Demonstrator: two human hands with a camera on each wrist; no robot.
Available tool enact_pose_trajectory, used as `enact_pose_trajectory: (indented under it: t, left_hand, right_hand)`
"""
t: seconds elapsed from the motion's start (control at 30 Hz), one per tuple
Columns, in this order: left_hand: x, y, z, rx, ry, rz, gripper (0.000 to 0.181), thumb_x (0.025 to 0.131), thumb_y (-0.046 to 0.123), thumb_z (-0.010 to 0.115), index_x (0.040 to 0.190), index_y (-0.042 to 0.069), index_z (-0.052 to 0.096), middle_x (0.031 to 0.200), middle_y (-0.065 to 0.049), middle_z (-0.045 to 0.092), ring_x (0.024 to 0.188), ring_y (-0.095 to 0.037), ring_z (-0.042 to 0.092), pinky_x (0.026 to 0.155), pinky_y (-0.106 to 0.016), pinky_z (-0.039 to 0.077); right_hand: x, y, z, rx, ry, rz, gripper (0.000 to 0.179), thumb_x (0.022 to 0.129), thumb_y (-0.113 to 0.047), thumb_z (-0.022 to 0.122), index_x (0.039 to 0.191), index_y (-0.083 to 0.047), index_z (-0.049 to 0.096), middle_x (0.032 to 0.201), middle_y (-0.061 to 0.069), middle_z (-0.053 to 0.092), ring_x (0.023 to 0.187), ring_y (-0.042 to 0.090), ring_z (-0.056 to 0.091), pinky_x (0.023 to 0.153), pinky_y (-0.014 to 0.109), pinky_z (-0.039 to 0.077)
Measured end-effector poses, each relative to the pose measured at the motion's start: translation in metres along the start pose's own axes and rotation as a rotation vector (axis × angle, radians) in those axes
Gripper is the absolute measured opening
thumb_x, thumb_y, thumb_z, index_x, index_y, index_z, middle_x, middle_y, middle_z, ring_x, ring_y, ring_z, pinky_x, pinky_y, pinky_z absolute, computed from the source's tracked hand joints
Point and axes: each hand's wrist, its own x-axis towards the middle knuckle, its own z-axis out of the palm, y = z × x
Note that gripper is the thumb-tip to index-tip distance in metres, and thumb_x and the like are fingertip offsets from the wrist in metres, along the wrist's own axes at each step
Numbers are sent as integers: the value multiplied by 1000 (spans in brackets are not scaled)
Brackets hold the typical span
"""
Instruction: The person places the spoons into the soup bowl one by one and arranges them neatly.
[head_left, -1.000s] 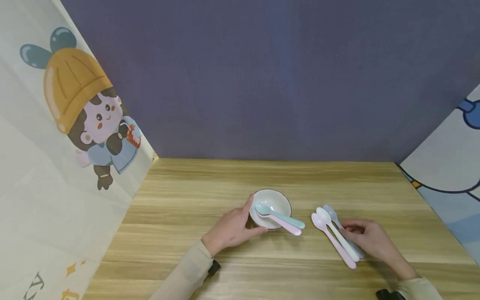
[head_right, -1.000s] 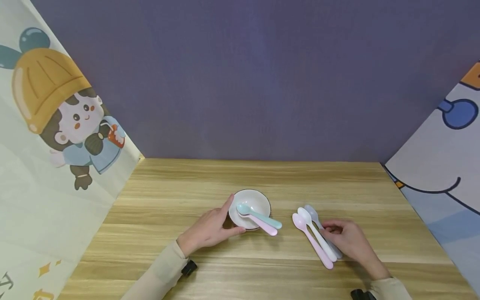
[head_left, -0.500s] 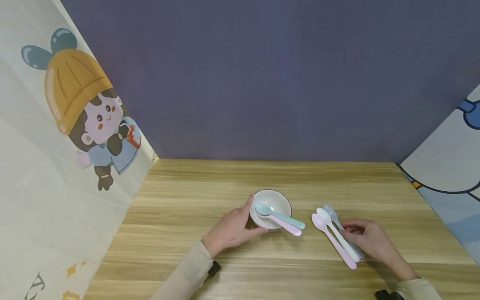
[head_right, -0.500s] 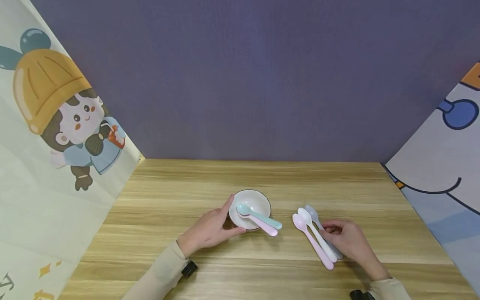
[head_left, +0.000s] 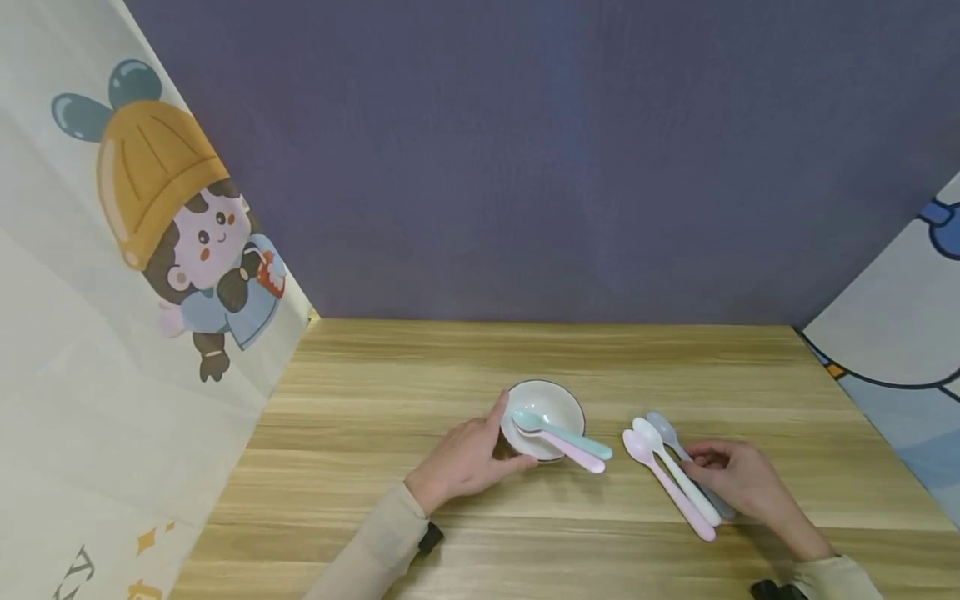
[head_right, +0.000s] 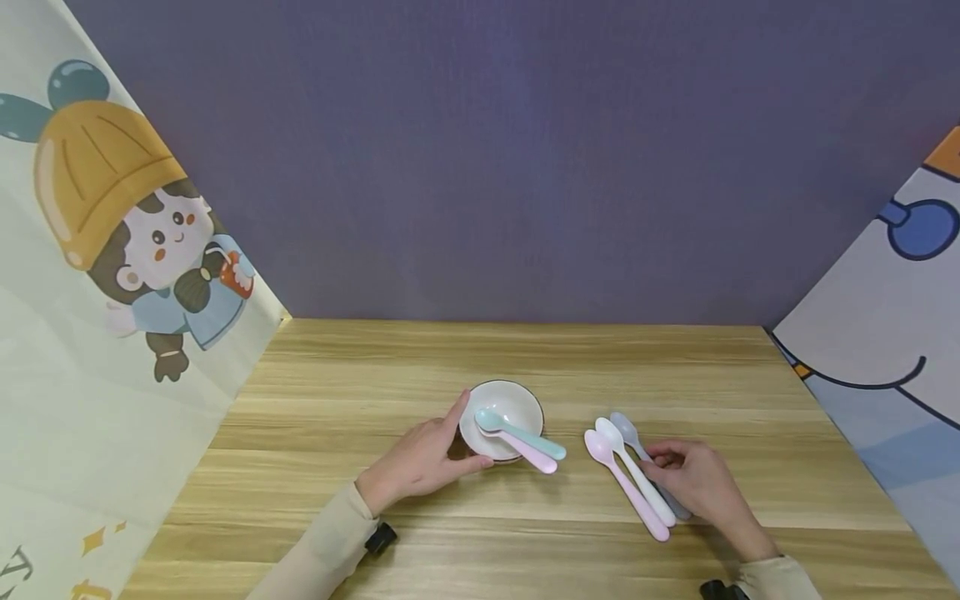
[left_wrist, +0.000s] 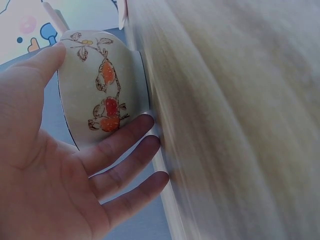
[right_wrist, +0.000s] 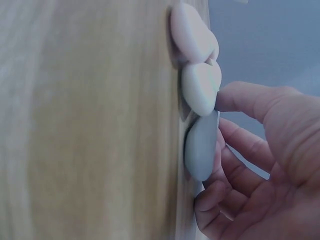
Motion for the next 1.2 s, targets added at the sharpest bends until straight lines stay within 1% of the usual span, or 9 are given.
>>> enact_pose_trajectory:
  t: [0.4, 0.7, 1.0, 1.2]
  left_hand:
    - [0, 0, 1, -9, 2, -8, 116, 93, 83, 55, 173, 10, 12, 148, -15, 65, 132, -30, 65, 112, -49, 53]
    - [0, 0, 1, -17, 0, -10, 116, 93, 83, 56, 173, 11, 12, 152, -16, 62, 136, -31, 63, 113, -51, 52]
    - [0, -1, 0, -17, 1, -4, 115, 94, 82, 56, 172, 10, 13, 152, -16, 62, 136, -31, 63, 113, -50, 53]
    - [-1, 0, -1, -23, 0, 6, 114, 95, 80, 57, 172, 9, 12, 154, -16, 60, 137, -30, 62, 113, -50, 52]
  right_hand:
    - [1, 3, -2, -32, 11, 9, 35, 93, -26, 83, 115, 1, 79, 92, 1, 79, 80, 11, 69, 65, 21, 49]
    - [0, 1, -6, -48, 16, 24, 36, 93, -27, 82, 115, 2, 79, 92, 1, 78, 81, 13, 68, 64, 22, 48]
    - [-1, 3, -7, -39, 36, 2, 32, 94, -24, 82, 113, 1, 80, 92, 2, 79, 75, 6, 67, 64, 21, 50]
    - [-1, 3, -9, -43, 43, 5, 32, 94, -24, 82, 114, 1, 80, 92, 2, 79, 76, 6, 66, 63, 22, 49]
